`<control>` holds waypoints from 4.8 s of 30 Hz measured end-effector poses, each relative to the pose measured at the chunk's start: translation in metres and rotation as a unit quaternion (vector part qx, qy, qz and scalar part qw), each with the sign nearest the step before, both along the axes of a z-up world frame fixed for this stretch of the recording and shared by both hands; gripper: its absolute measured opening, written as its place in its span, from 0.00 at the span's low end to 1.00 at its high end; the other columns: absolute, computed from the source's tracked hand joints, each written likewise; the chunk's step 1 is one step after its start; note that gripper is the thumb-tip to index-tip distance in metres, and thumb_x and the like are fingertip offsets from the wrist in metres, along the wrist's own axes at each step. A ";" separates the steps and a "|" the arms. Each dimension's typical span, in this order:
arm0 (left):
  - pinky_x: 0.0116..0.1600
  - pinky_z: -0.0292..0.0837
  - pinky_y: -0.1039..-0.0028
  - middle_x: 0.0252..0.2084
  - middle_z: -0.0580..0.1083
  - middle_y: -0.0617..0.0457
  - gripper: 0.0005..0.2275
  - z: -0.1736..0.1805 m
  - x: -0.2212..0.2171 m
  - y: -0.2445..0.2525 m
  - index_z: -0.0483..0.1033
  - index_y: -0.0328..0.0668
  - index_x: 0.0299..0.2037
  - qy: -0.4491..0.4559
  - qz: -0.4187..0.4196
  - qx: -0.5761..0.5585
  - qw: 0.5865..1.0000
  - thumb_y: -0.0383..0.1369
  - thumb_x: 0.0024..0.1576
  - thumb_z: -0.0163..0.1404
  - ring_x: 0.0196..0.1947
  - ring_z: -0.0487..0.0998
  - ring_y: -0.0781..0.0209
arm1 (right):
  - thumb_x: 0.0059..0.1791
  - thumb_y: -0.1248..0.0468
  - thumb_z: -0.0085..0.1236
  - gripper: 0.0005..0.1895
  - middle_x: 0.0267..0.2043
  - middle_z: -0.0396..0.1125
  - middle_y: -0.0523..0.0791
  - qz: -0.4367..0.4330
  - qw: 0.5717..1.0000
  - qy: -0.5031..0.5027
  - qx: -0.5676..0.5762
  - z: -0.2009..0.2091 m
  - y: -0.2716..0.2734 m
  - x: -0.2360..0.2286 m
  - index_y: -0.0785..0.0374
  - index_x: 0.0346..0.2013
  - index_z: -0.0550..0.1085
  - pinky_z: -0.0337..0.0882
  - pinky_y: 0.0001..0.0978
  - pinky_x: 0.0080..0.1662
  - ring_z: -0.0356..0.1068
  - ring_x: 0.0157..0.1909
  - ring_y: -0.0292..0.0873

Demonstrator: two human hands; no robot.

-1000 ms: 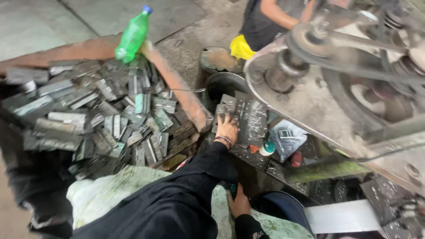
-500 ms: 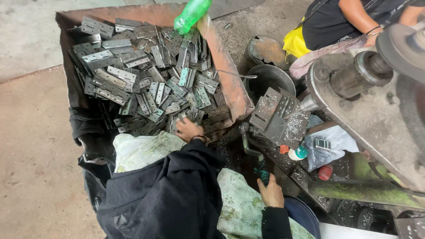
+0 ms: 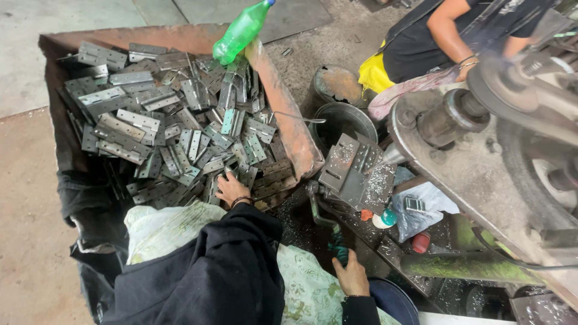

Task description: The person repeatedly picks small metal plates from a pile, places them into a press machine, and activates the press with a foot pedal. The person then removes the processed plates and returns them to the pile. The cycle continues throughout the clip.

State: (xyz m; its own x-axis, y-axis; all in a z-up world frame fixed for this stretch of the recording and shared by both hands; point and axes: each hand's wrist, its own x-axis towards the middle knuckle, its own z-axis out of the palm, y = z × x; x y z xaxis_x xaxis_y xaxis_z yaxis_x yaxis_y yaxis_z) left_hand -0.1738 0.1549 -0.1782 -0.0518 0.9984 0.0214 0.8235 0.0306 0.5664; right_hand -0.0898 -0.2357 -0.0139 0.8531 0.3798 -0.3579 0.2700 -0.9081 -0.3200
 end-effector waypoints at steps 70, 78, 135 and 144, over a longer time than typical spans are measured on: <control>0.77 0.36 0.41 0.71 0.64 0.51 0.19 0.163 0.121 -0.178 0.74 0.43 0.61 0.142 -0.616 0.245 0.735 0.37 0.63 0.40 0.74 0.52 0.43 | 0.48 0.48 0.60 0.29 0.39 0.75 0.58 -0.008 1.000 0.017 -0.006 0.031 0.014 -0.014 0.66 0.53 0.66 0.76 0.51 0.45 0.77 0.43 0.60; 0.74 0.32 0.31 0.72 0.64 0.57 0.17 0.175 0.141 -0.165 0.75 0.50 0.60 0.197 -0.619 0.171 0.741 0.36 0.64 0.40 0.76 0.50 0.46 | 0.49 0.45 0.58 0.35 0.40 0.74 0.58 -0.032 0.999 -0.004 -0.008 -0.008 0.006 -0.017 0.64 0.61 0.63 0.77 0.51 0.43 0.77 0.42 0.60; 0.73 0.35 0.30 0.75 0.58 0.60 0.19 0.172 0.202 -0.138 0.73 0.49 0.63 0.248 -0.619 0.147 0.730 0.37 0.67 0.33 0.79 0.44 0.46 | 0.52 0.44 0.52 0.42 0.46 0.73 0.60 -0.035 0.999 -0.017 0.033 -0.095 -0.009 -0.040 0.63 0.73 0.52 0.78 0.48 0.43 0.77 0.42 0.59; 0.73 0.39 0.37 0.70 0.63 0.56 0.19 0.170 0.179 -0.149 0.72 0.44 0.62 0.238 -0.654 0.153 0.702 0.38 0.66 0.34 0.75 0.47 0.45 | 0.50 0.46 0.57 0.39 0.43 0.73 0.60 -0.019 1.000 0.023 0.003 0.000 0.004 -0.016 0.65 0.67 0.58 0.76 0.52 0.44 0.75 0.43 0.62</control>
